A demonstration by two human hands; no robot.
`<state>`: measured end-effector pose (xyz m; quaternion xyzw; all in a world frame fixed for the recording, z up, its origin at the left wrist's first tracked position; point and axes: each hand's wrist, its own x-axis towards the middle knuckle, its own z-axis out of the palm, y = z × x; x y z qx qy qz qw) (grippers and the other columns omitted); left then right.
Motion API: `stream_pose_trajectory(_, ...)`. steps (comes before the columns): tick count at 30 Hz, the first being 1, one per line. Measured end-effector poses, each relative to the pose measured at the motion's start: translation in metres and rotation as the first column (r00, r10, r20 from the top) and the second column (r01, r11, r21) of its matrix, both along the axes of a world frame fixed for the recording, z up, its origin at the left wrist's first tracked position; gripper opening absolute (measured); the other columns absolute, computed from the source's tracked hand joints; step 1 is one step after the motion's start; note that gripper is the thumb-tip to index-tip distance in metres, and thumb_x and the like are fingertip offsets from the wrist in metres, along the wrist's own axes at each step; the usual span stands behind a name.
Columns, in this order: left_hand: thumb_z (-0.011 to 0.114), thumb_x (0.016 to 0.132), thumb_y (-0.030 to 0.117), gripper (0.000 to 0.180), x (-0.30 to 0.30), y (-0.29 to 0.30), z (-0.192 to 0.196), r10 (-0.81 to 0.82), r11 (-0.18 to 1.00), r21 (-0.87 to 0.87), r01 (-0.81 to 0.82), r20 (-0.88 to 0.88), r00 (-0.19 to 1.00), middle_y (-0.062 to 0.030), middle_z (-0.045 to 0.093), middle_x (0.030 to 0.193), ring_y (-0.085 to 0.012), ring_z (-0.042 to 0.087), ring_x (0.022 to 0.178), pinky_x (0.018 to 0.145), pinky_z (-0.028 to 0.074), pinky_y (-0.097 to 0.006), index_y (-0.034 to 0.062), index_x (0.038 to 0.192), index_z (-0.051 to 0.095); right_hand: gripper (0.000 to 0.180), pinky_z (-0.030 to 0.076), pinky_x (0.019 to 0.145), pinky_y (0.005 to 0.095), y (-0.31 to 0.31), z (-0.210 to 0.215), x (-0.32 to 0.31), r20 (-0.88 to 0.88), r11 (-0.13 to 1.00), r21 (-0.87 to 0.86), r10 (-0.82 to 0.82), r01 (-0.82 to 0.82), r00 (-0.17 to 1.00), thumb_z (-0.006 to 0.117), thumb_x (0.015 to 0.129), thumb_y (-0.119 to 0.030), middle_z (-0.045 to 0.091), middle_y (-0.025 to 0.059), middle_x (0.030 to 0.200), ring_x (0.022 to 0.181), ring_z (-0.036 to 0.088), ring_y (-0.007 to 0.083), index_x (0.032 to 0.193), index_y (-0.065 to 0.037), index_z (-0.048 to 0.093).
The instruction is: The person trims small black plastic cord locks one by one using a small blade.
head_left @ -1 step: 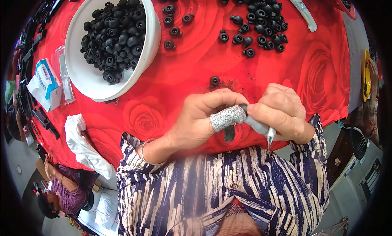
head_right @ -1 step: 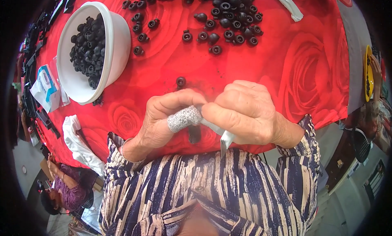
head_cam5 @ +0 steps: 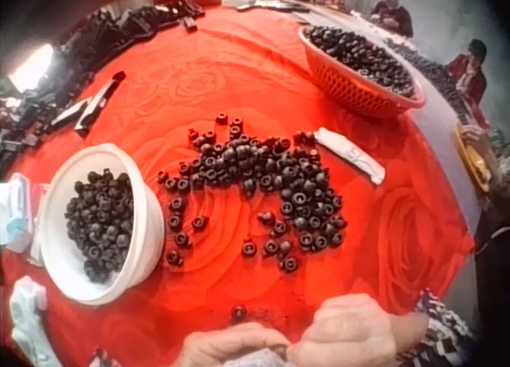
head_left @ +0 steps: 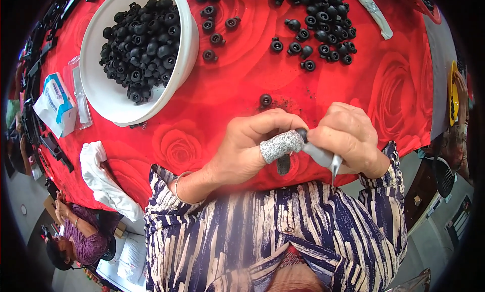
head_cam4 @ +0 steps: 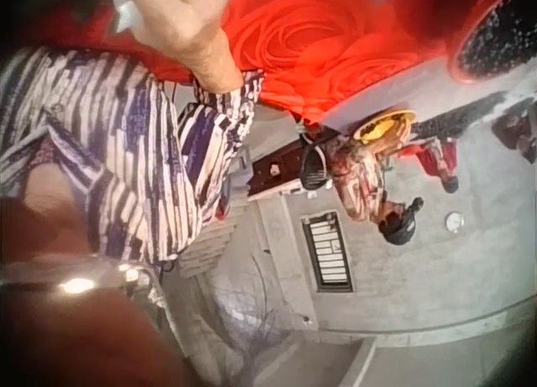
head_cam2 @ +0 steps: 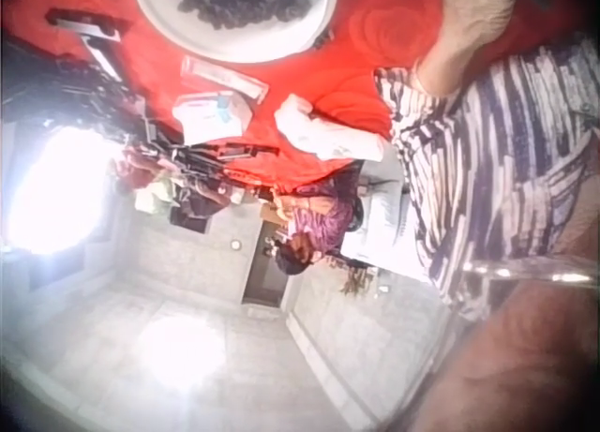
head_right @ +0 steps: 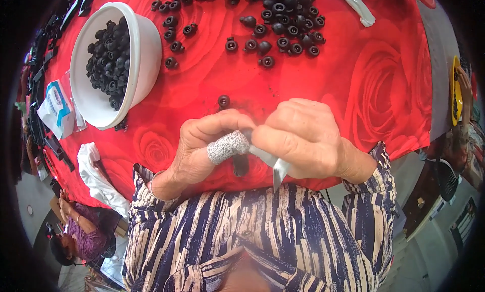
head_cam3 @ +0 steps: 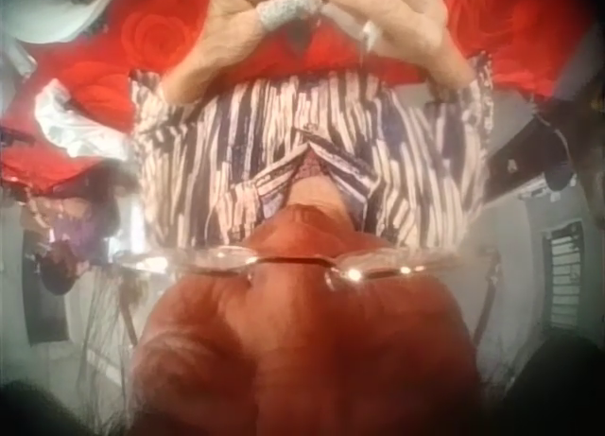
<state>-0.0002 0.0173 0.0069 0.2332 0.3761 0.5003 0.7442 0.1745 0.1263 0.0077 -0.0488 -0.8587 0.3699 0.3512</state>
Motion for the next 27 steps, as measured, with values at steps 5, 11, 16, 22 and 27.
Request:
stream_pose_trajectory(5, 0.058, 0.091, 0.008, 0.023, -0.002, 0.0, 0.0, 0.026, 0.999, 0.025, -0.024, -0.069, 0.997, -0.008, 0.058, 0.094, -0.0148, 0.062, 0.072, 0.058, 0.054, -0.026, -0.0056, 0.109, 0.058, 0.048, 0.04, 0.062, 0.0301, 0.016, 0.009, 0.012, 0.165, 0.844, -0.529, 0.199, -0.084, 0.966, 0.068, 0.072, -0.027, 0.054, 0.012, 0.088, 0.073, 0.051, 0.02, 0.106, 0.005, 0.053)
stream_pose_trajectory(11, 0.059, 0.09, 0.008, 0.023, -0.003, 0.002, 0.002, -0.019, 1.0, -0.011, 0.018, -0.123, 0.992, -0.0081, 0.057, 0.095, -0.0136, 0.061, 0.08, 0.061, 0.053, -0.024, -0.0056, 0.109, 0.058, 0.024, 0.044, 0.063, 0.0332, 0.015, 0.021, 0.007, 0.335, 0.807, -0.586, 0.158, 0.074, 0.929, 0.056, 0.082, -0.012, 0.056, 0.0119, 0.082, 0.071, 0.058, 0.0232, 0.102, 0.003, 0.055)
stream_pose_trajectory(16, 0.058, 0.09, 0.004, 0.02, -0.001, -0.002, -0.003, 0.029, 0.997, 0.074, -0.017, -0.161, 0.986, -0.0053, 0.059, 0.094, -0.0094, 0.058, 0.086, 0.074, 0.047, -0.023, -0.0026, 0.109, 0.059, 0.02, 0.045, 0.059, 0.0344, 0.012, 0.015, 0.005, 0.384, 0.88, -0.469, 0.125, 0.077, 0.915, 0.062, 0.081, -0.009, 0.057, 0.0123, 0.078, 0.067, 0.059, 0.0261, 0.098, 0.002, 0.057)
stream_pose_trajectory(22, 0.059, 0.088, 0.002, 0.021, -0.001, -0.001, -0.005, 0.034, 0.984, 0.176, 0.012, -0.257, 0.966, -0.0072, 0.058, 0.093, -0.012, 0.059, 0.084, 0.073, 0.047, -0.024, -0.0029, 0.108, 0.059, 0.023, 0.04, 0.055, 0.03, 0.01, 0.007, 0.005, 0.36, 0.925, -0.375, 0.085, 0.06, 0.929, 0.061, 0.079, -0.007, 0.053, 0.0103, 0.075, 0.062, 0.053, 0.0202, 0.099, 0.003, 0.056)
stream_pose_trajectory(27, 0.059, 0.087, 0.001, 0.022, 0.0, -0.001, -0.002, 0.012, 0.996, 0.092, 0.007, -0.211, 0.977, -0.0076, 0.059, 0.092, -0.0125, 0.059, 0.085, 0.073, 0.047, -0.025, -0.0029, 0.109, 0.059, 0.023, 0.04, 0.053, 0.0308, 0.01, 0.008, 0.005, 0.362, 0.938, -0.341, 0.078, 0.054, 0.929, 0.062, 0.077, -0.007, 0.053, 0.0091, 0.073, 0.06, 0.053, 0.0204, 0.098, 0.002, 0.057)
